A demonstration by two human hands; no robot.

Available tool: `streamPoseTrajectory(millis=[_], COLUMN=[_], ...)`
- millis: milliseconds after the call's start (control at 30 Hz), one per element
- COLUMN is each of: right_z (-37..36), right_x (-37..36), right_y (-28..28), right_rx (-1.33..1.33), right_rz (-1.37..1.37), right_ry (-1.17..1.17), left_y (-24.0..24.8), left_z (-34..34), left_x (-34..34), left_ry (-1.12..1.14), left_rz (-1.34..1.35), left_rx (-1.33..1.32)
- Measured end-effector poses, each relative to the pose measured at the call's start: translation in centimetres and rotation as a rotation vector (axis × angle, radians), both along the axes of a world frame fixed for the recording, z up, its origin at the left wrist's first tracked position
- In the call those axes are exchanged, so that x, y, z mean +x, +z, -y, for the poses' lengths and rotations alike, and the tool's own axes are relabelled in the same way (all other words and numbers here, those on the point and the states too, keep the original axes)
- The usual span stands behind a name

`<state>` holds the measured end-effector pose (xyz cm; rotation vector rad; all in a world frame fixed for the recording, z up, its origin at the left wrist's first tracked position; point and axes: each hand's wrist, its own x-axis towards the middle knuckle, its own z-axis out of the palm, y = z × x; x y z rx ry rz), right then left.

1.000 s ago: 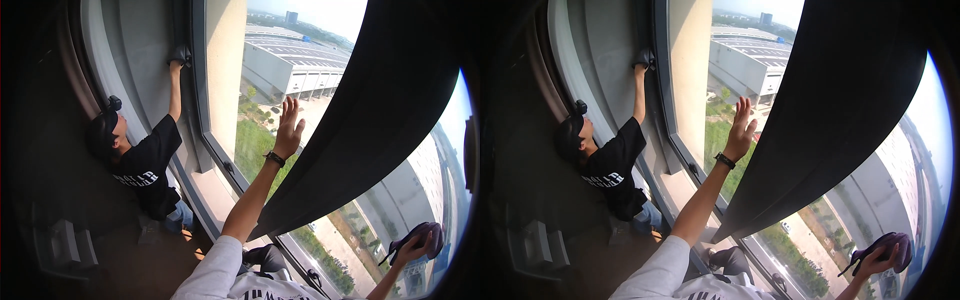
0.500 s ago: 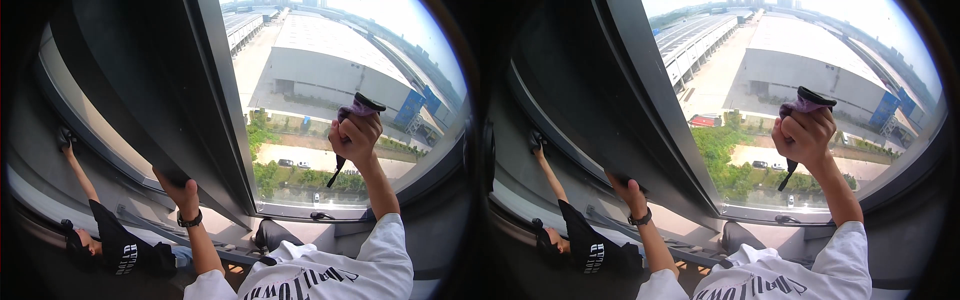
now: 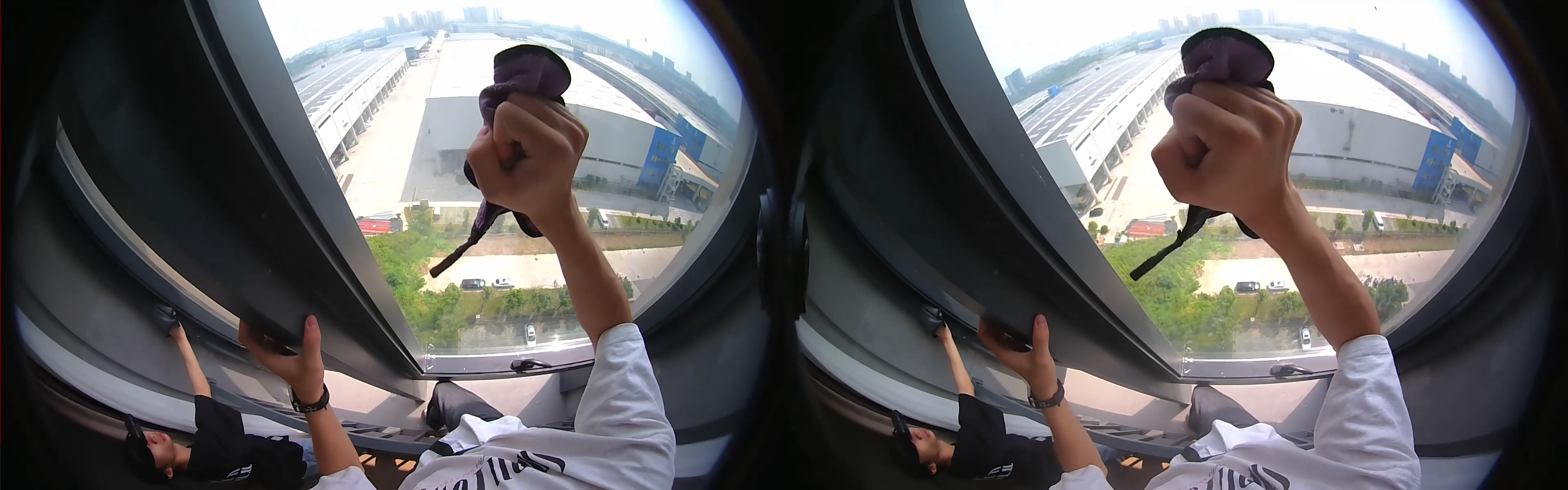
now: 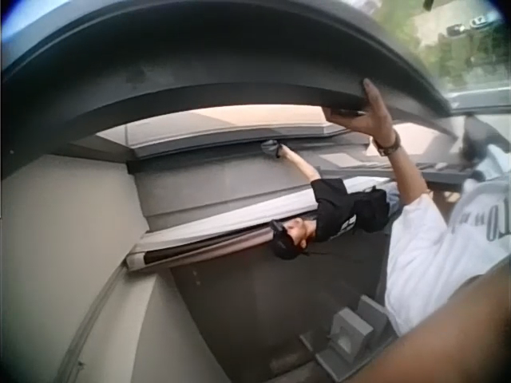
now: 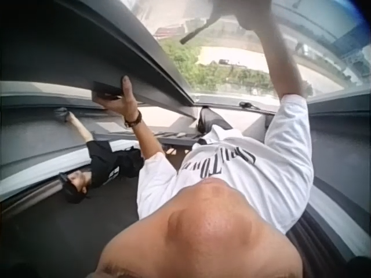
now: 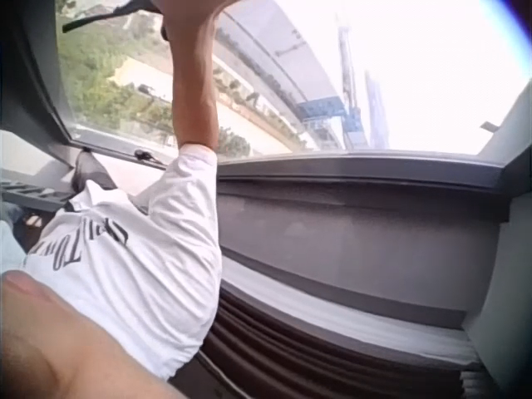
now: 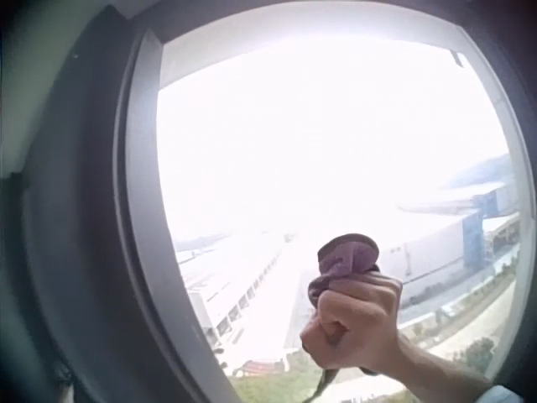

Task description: The person cleans high-rise windows, wiping down the metal window frames and glass panes with cloths by hand.

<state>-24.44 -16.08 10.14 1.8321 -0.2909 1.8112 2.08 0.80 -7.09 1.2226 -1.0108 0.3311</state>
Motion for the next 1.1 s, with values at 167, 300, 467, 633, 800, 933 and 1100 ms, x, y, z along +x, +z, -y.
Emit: streamPoseTrajectory(millis=[167,300,467,633,800,933,1100], right_z=[-1.5,-1.3,-1.4,-3.5,-4.3,-5.5,-5.6], right_x=[3.2,3.8,8.9,8.5,9.8,12.5,10.9], right_y=[-15.8,-9.2,-3.9,-13.2,-1.9,-6.5,-10.5], right_rx=[0.119,0.083,0.074,0.582,0.679,0.864,1.021], right_rz=[-0.270,-0.267,-0.052,-0.404,-0.006,-0.106,-0.091], right_ry=[0.184,0.159,0.142,0.183,0.295,0.320,0.431], left_y=[1.1,0.7,-0.1,0.5,-0.1,0.4,1.0], left_z=[0.2,-0.5,0.6,-0.1,0.4,-0.6,-1.1], left_x=[-0.9,-0.2,0.1,0.6,0.2,0.7,0.3], left_ry=[-0.047,-0.036,-0.061,-0.108,-0.159,-0.101,-0.171], left_rz=[-0.059,-0.039,-0.009,-0.004,-0.078,-0.006,0.026], left_rx=[0.008,0.037,-0.026,-0.002,-0.052,-0.057,-0.026])
